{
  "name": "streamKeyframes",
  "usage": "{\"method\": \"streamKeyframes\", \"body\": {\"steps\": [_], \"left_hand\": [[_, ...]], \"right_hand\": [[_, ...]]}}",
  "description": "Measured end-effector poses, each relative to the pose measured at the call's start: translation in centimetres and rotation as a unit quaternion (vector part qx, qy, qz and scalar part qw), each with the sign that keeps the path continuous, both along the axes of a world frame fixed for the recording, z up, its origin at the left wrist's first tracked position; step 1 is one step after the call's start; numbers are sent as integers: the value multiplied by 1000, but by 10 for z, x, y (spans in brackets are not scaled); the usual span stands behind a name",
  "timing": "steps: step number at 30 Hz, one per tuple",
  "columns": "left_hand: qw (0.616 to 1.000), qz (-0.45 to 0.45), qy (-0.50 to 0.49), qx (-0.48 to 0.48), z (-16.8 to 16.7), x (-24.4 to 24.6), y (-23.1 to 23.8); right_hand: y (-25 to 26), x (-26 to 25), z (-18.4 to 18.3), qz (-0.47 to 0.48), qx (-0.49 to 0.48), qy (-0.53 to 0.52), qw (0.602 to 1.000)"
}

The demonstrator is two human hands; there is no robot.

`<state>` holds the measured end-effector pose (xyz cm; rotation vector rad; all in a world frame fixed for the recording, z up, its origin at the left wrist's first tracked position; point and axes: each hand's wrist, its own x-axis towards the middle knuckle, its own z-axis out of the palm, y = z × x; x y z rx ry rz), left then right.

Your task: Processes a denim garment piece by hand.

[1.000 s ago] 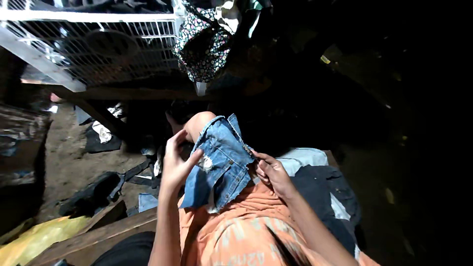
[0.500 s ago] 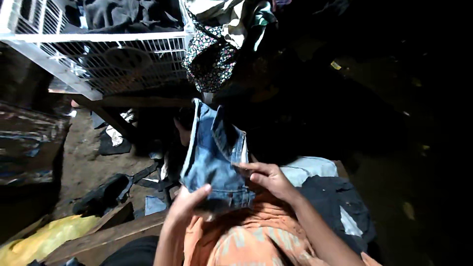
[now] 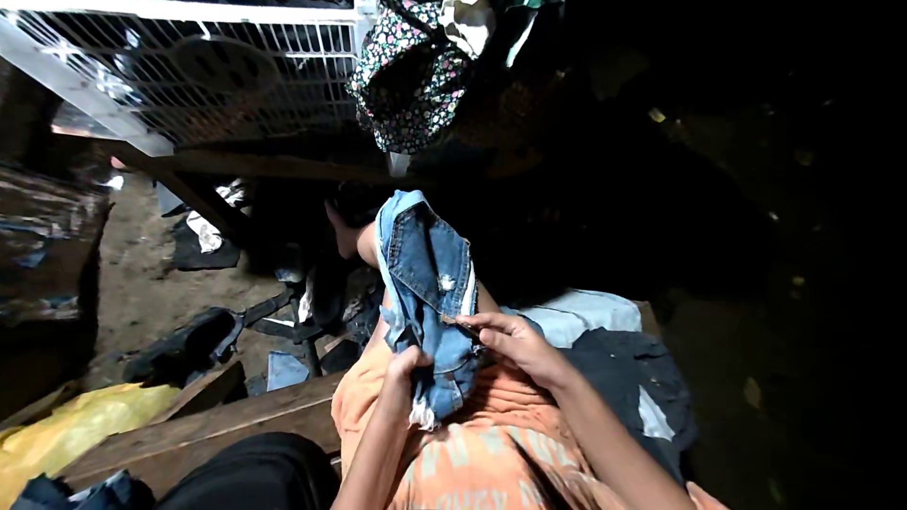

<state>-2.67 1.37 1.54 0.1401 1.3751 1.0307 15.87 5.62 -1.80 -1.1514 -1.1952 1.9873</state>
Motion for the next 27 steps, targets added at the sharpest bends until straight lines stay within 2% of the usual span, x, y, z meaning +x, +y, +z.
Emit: {"method": "streamKeyframes", "body": {"steps": [2,4,8,10,11,13,16,18,22,27], "left_hand": [[995,-100,-22,-4,-4,-1,-1],[987,-155,-40,11,-17,0,2],[986,-156,-23,53,-24,2,7],[986,-156,11,63,-23,2,6],[985,-154,34,67,-21,4,7],[981,-153,78,86,-19,7,4],[973,-165,104,121,-22,10,-3],[968,-171,108,148,-25,10,-7],[954,-194,117,196,-25,5,-11],[935,-226,146,231,-24,0,-13]], "right_hand": [[-1,0,0,0,-15,3,1000],[-2,2,0,6,-22,19,1000],[-3,4,3,-4,-8,15,1000],[-5,6,2,18,67,-13,997],[-5,8,1,39,128,-55,989],[-7,13,1,80,251,-172,949],[-11,17,7,98,352,-290,885],[-12,19,9,101,377,-309,867],[-12,21,9,96,394,-309,860],[-17,13,-4,18,483,-305,820]]}}
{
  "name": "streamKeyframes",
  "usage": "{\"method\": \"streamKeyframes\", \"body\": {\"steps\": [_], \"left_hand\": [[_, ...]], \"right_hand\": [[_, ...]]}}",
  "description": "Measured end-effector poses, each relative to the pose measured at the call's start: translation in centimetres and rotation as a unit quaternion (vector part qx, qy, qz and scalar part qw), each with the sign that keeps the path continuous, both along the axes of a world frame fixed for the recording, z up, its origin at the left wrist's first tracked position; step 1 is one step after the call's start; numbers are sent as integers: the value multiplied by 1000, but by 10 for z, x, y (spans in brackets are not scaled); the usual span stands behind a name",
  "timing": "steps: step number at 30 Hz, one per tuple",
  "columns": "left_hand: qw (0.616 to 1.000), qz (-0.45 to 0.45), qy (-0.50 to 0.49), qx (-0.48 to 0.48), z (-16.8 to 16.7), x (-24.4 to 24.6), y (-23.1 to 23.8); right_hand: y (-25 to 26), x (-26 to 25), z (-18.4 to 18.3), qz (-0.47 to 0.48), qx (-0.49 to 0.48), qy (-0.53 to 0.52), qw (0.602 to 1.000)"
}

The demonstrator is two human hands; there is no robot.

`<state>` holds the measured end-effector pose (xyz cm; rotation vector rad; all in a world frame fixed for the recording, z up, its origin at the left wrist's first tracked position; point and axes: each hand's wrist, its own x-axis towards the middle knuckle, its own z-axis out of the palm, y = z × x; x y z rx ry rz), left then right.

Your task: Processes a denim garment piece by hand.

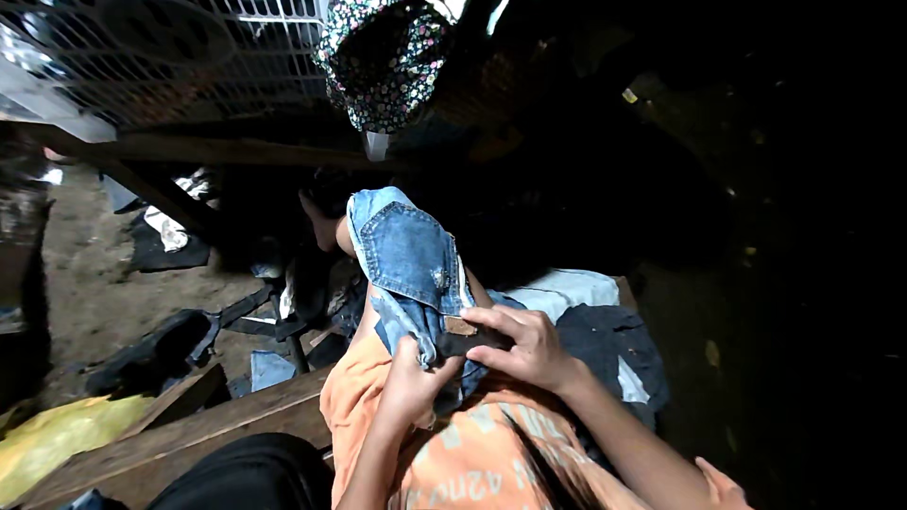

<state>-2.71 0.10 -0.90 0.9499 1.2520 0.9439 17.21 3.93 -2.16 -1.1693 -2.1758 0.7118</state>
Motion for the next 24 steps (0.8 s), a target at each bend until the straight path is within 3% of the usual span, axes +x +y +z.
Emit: {"method": "streamKeyframes", "body": {"steps": [4,7,10,14,18,24], "left_hand": [[994,-34,98,26,-5,1,4],[988,-44,145,5,-12,8,10],[992,-24,115,-34,-14,14,15],[994,34,7,-100,-11,14,16],[1000,21,8,-17,-14,10,4],[995,-37,85,28,-8,11,0]], "right_hand": [[-6,-12,-19,-45,14,39,998],[-10,-24,-33,-85,-43,115,989],[-8,-28,-31,-123,-154,169,966],[4,-13,-11,-110,-257,84,957],[3,0,3,-91,-226,12,970],[-7,-13,-4,-133,-151,96,975]]}}
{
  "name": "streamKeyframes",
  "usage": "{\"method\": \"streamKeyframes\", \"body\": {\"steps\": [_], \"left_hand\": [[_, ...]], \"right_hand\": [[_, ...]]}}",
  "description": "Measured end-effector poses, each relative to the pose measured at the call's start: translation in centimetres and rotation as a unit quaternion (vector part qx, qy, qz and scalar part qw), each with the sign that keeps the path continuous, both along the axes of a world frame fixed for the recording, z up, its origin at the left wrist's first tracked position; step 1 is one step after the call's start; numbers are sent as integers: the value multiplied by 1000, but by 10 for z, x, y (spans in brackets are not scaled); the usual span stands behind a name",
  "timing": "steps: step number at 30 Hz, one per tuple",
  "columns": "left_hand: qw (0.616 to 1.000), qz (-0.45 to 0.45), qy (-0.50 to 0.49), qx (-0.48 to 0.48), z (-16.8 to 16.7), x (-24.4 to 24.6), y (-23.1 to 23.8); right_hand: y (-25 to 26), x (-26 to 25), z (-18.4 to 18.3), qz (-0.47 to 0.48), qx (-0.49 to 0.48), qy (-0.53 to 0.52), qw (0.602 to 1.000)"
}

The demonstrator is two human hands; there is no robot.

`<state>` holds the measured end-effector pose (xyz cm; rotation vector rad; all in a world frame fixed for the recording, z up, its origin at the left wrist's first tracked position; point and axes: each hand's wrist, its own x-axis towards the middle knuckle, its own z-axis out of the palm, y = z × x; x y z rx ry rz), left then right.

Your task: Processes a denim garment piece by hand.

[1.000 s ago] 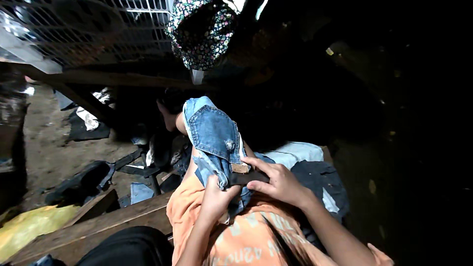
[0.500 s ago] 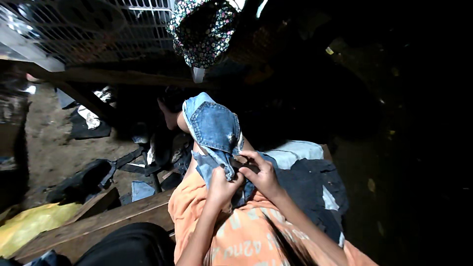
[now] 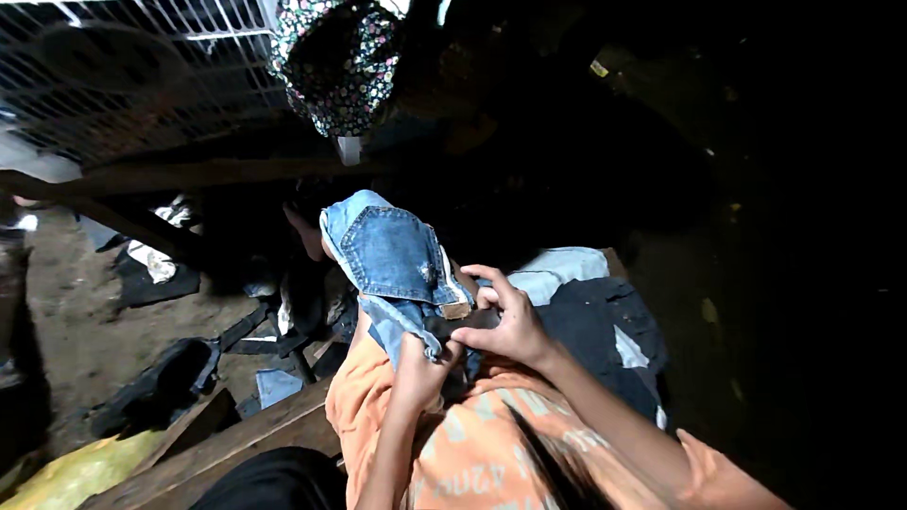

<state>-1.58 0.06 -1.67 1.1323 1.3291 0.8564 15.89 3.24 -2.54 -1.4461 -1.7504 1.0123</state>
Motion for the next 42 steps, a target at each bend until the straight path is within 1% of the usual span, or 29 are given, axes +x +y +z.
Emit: {"method": "streamKeyframes", "body": {"steps": [2,5,9,11,12,13,14,15,16,17,19,21,23,24,26,27,28,30,32,35,37,39,42], "left_hand": [[999,-7,4,34,-2,-3,-3],[999,-4,-6,37,-1,-2,-8],[999,-5,37,11,-6,5,-1],[999,5,35,-1,-5,5,2],[1000,16,18,-15,-4,5,3],[999,28,-10,-38,-2,5,5],[996,39,-41,-67,1,5,7],[993,45,-67,-92,5,3,8],[989,48,-84,-108,9,1,10],[988,53,-92,-116,12,0,12],[987,58,-99,-111,17,-3,15],[988,70,-97,-98,22,-6,17],[990,74,-95,-74,27,-8,18],[991,70,-102,-59,28,-8,18],[993,54,-100,-37,29,-6,16],[995,43,-89,-32,30,-5,16],[996,35,-79,-32,32,-4,15],[996,28,-76,-34,35,-2,14],[996,20,-91,-13,32,-3,12],[992,14,-121,22,25,-6,9],[992,10,-121,27,23,-9,6],[997,8,-76,11,24,-10,6],[999,-6,50,-6,22,-12,10]], "right_hand": [[-7,0,-5,-17,42,15,999],[-16,0,-9,-25,81,19,996],[-9,-9,-15,-45,80,-46,995],[-6,-14,-14,-50,71,-67,994],[-3,-15,-11,-43,42,-59,996],[1,-14,-6,-29,-19,-33,999],[7,-10,1,-1,-111,7,994],[15,-4,11,32,-209,47,976],[22,2,19,62,-284,86,953],[25,6,24,80,-328,122,933],[23,13,27,98,-371,198,902],[20,22,29,91,-385,234,888],[18,32,31,72,-354,240,901],[17,34,33,46,-316,233,919],[15,30,38,-4,-195,197,961],[14,27,40,-10,-127,187,974],[14,23,41,-1,-68,178,982],[16,15,43,53,11,135,989],[20,5,41,88,43,87,991],[27,0,37,136,68,60,987],[30,0,36,170,94,37,980],[34,-1,37,187,100,16,977],[37,-4,37,198,91,-23,976]]}}
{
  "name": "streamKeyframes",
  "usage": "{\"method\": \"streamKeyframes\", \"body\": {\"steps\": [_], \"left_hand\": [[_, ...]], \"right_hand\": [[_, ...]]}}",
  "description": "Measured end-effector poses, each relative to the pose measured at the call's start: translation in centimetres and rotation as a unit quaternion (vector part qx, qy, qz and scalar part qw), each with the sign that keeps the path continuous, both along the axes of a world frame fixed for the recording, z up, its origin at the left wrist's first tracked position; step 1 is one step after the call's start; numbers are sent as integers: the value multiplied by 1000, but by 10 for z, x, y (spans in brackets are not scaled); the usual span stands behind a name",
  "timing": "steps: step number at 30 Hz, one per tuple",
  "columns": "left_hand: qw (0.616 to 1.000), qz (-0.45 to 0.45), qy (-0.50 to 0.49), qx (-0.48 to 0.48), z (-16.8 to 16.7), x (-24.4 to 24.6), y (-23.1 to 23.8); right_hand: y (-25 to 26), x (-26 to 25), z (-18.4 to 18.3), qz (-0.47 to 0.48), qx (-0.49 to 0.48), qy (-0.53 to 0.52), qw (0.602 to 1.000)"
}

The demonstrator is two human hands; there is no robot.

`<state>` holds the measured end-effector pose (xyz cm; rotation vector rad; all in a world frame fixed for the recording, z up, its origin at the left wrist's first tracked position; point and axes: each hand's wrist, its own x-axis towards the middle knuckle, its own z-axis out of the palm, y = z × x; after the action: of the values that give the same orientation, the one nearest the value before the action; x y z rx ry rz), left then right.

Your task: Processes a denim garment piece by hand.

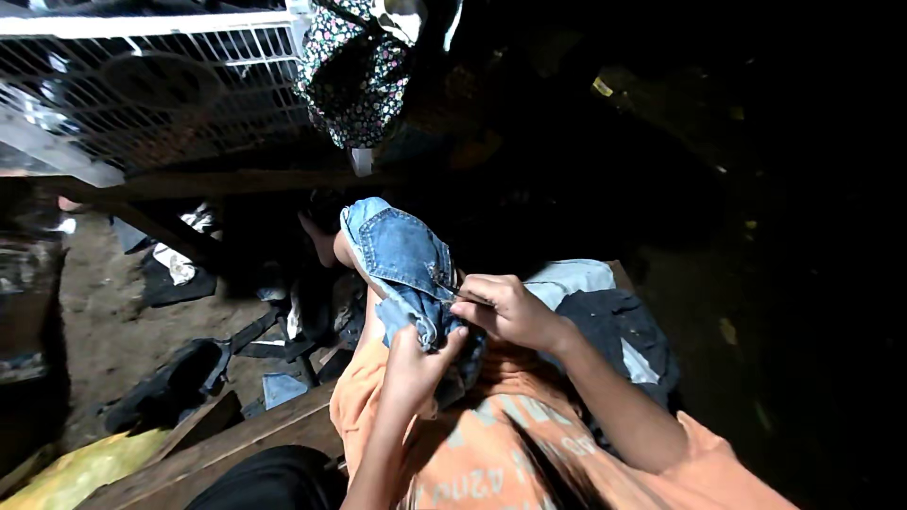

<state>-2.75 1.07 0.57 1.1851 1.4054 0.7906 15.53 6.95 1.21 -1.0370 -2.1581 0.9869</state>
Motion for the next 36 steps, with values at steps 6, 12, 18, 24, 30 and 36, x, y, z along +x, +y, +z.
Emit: {"method": "streamKeyframes", "body": {"steps": [6,12,18,24,30,36], "left_hand": [[996,48,-72,-2,0,2,3],[986,107,-129,7,4,7,1],[986,95,-132,22,4,7,-4],[989,82,-119,22,6,7,-8],[996,54,-75,11,3,4,-14],[993,54,-101,20,2,1,-21]], "right_hand": [[-9,10,-4,-39,2,-30,999],[-37,15,-1,-73,67,-130,987],[-40,13,-5,-87,62,-135,985],[-42,12,-9,-96,41,-118,987],[-41,-4,-20,-120,26,-69,990],[-46,-5,-34,-107,40,-27,993]]}}
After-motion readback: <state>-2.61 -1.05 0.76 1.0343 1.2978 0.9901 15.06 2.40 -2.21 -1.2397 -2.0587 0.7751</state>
